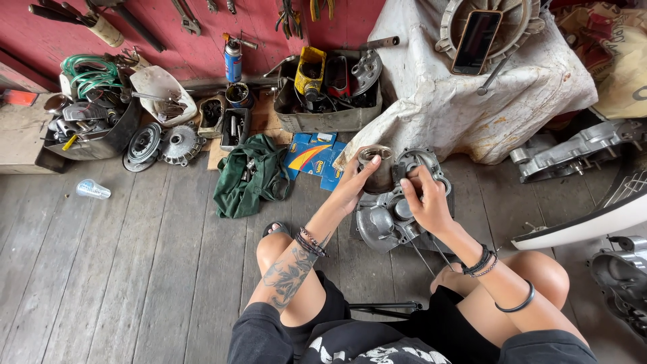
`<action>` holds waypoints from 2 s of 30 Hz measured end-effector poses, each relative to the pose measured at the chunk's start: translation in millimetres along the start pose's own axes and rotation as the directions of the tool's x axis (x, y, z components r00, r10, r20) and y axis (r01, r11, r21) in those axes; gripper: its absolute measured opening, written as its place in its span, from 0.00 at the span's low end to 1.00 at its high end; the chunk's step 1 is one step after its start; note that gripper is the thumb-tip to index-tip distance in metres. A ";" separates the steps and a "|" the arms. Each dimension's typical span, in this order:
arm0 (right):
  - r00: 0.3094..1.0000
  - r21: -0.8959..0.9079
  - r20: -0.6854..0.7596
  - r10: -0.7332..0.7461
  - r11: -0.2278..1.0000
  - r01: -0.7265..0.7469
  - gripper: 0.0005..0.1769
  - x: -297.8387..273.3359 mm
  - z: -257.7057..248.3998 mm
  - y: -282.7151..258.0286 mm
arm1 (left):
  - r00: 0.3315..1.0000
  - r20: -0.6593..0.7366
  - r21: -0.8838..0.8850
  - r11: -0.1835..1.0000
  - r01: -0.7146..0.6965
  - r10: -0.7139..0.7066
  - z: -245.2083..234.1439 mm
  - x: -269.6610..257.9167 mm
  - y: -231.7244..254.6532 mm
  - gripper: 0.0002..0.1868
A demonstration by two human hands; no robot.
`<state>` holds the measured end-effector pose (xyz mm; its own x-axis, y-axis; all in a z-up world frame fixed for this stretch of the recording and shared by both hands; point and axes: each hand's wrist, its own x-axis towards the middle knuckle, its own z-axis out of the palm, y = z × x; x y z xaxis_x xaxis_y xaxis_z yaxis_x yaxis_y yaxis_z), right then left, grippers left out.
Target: The person sits on the floor and uses a small metal tool to scrape and clean the interior and exterior surfaces of a cylindrical engine piston. The person rotates the piston to access different areas and continues the scraping motion throughout the clip.
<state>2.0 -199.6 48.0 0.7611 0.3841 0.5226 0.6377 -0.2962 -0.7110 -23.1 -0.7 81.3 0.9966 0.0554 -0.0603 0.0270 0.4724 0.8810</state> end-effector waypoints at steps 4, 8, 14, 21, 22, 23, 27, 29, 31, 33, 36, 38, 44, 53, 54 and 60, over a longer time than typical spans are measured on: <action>1.000 -0.029 -0.015 0.009 1.000 -0.010 0.06 11.2 2.2 -20.3 | 0.999 -0.031 -0.007 0.999 0.044 -0.044 5.6 -7.9 10.2 0.32; 0.990 0.098 0.047 0.134 0.986 -0.138 0.19 14.2 12.7 -32.7 | 0.977 -0.116 0.043 0.982 0.185 -0.179 26.1 -32.8 55.4 0.47; 0.949 0.037 0.143 0.281 0.957 -0.289 0.46 26.7 3.1 -73.7 | 0.967 -0.131 0.030 0.974 0.226 -0.220 16.4 -44.4 34.1 0.40; 0.900 0.223 0.219 0.377 0.879 -0.422 0.31 34.9 -15.5 -95.9 | 0.983 -0.092 0.057 0.984 0.167 -0.161 12.6 -62.2 32.5 0.28; 0.901 0.221 0.215 0.377 0.880 -0.421 0.31 32.6 -17.4 -91.4 | 0.983 -0.088 0.056 0.985 0.165 -0.160 12.9 -65.1 33.9 0.28; 0.888 0.240 0.243 0.390 0.863 -0.445 0.33 30.3 -19.1 -86.9 | 0.987 -0.077 0.147 0.978 0.151 -0.141 13.0 -68.1 35.2 0.28; 0.866 0.245 0.326 0.379 0.851 -0.465 0.27 39.5 -35.1 -121.1 | 0.997 -0.024 0.299 0.951 0.074 -0.070 5.1 -78.4 29.3 0.35; 0.867 0.237 0.357 0.348 0.863 -0.445 0.28 37.5 -35.9 -113.2 | 0.996 -0.010 0.327 0.941 0.083 -0.085 -1.8 -80.9 22.3 0.34; 0.866 0.232 0.388 0.315 0.876 -0.423 0.28 33.4 -36.8 -103.1 | 0.995 0.003 0.357 0.930 0.089 -0.097 -6.5 -80.3 18.4 0.33; 0.859 0.277 0.424 0.285 0.863 -0.423 0.25 26.2 -37.7 -90.8 | 0.987 0.021 0.408 0.902 0.138 -0.161 -9.0 -77.7 16.5 0.32; 0.877 0.297 0.385 0.288 0.861 -0.413 0.22 27.8 -39.7 -80.6 | 0.985 0.050 0.433 0.893 0.125 -0.163 -2.9 -59.8 18.4 0.25; 0.896 0.353 0.330 0.298 0.841 -0.410 0.18 26.8 -46.6 -76.6 | 0.983 0.055 0.409 0.902 0.140 -0.178 3.0 -47.8 25.4 0.25; 0.901 0.582 0.154 0.406 0.700 -0.414 0.29 31.4 -67.3 -47.7 | 0.918 0.018 -0.076 0.915 0.397 -0.397 -0.4 -3.2 25.6 0.38; 0.892 0.401 0.255 0.373 0.799 -0.448 0.26 24.6 -66.4 -51.0 | 0.845 -0.030 -0.506 0.737 0.448 -0.534 -17.3 -3.2 18.8 0.33; 0.892 0.351 0.269 0.362 0.826 -0.441 0.26 21.6 -66.4 -48.5 | 0.845 -0.014 -0.496 0.738 0.459 -0.535 -17.9 -4.1 19.9 0.31; 0.879 0.078 0.355 0.318 0.927 -0.367 0.19 37.3 -76.9 -65.0 | 0.842 -0.005 -0.414 0.768 0.488 -0.539 -31.9 8.1 -2.7 0.31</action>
<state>-1.9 -233.3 149.9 0.8298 0.5541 0.0661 0.3025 -0.3471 -0.8877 -17.6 26.6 63.5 0.8247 -0.2030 -0.5279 0.4754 0.7544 0.4526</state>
